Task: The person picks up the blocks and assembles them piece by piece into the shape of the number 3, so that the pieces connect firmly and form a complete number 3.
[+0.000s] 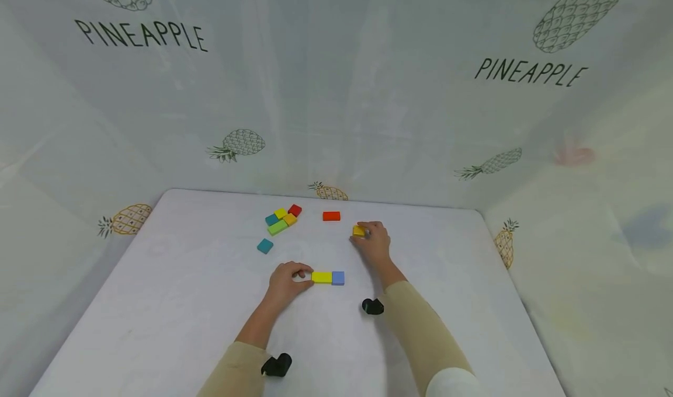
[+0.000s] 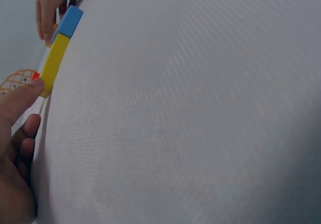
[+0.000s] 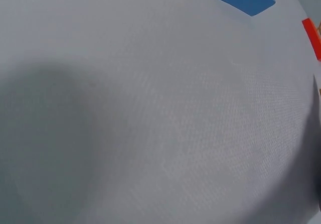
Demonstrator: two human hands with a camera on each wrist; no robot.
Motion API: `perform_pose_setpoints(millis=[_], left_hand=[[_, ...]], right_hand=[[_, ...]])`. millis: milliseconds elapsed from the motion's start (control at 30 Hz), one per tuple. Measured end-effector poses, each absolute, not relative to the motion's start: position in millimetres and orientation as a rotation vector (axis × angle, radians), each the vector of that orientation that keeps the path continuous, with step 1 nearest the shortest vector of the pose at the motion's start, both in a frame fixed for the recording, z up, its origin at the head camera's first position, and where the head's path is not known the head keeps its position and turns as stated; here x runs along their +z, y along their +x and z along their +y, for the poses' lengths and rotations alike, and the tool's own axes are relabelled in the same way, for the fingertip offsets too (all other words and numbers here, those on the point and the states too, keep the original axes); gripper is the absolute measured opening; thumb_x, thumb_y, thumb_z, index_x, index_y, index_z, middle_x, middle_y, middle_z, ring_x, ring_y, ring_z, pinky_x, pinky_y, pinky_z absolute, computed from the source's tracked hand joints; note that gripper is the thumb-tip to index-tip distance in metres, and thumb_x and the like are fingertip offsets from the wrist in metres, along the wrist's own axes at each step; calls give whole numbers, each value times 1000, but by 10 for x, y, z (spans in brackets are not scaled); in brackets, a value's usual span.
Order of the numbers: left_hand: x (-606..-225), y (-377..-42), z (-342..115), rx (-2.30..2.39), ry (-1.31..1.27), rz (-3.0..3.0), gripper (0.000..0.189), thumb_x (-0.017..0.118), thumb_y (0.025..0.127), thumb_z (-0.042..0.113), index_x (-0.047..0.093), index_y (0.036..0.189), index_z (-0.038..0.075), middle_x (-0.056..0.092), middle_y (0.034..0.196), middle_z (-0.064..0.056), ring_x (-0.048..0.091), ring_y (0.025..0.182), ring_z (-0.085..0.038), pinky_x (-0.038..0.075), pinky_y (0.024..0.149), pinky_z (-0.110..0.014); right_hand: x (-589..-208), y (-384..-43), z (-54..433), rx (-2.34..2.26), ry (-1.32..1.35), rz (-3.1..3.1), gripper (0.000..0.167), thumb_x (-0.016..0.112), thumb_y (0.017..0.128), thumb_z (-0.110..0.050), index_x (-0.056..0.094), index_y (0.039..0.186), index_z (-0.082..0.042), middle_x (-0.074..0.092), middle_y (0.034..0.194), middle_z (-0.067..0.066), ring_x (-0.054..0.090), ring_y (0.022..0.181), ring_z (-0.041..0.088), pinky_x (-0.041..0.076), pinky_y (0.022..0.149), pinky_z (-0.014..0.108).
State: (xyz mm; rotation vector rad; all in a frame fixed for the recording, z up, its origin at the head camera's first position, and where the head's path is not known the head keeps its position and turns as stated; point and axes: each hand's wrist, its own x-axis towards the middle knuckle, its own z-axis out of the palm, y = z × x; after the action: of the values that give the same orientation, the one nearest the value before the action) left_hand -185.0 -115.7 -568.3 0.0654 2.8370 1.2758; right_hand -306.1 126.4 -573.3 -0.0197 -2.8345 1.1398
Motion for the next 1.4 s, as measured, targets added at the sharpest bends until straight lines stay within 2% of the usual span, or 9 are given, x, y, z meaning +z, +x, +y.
perform_pose_setpoints(millis=[333,567,933,1200,1400], left_hand=[[-5648,-1807,-1170,1257,69,2840,24,81,81,18,74,103,18,55,79,7,46,82,-17,39,74,-34],[-5617,-1794,-1183,1273,66,2827,24,81,80,18,74,103,18,55,79,6,46,83,-18,38,75,-34],[-5643,-1802,-1167,1261,57,2836,24,81,81,18,73,104,17,55,79,6,46,84,-19,39,75,-34],[-5662,-1821,-1179,1255,52,2835,24,80,82,19,73,104,19,55,80,6,46,85,-18,41,76,-34],[-5655,-1841,-1178,1281,83,2810,22,79,83,19,73,104,19,55,81,6,46,85,-18,40,77,-34]], right_hand=[[-5750,-3057,1190,1044,-86,-2823,43,79,83,-30,69,122,-15,57,118,9,51,110,29,35,98,47],[-5734,-3060,1157,1018,-83,-2815,42,78,84,-30,68,122,-15,59,121,8,51,112,28,34,99,47],[-5662,-3000,1194,1303,-194,-2793,40,78,84,-23,68,122,-15,56,122,5,48,115,26,40,101,42],[-5608,-2876,1190,1513,-124,-2782,37,79,83,-18,70,119,-17,57,122,3,49,116,26,41,101,43],[-5494,-2752,1207,1593,4,-2844,37,79,82,-14,71,118,-17,58,121,2,52,107,25,47,91,41]])
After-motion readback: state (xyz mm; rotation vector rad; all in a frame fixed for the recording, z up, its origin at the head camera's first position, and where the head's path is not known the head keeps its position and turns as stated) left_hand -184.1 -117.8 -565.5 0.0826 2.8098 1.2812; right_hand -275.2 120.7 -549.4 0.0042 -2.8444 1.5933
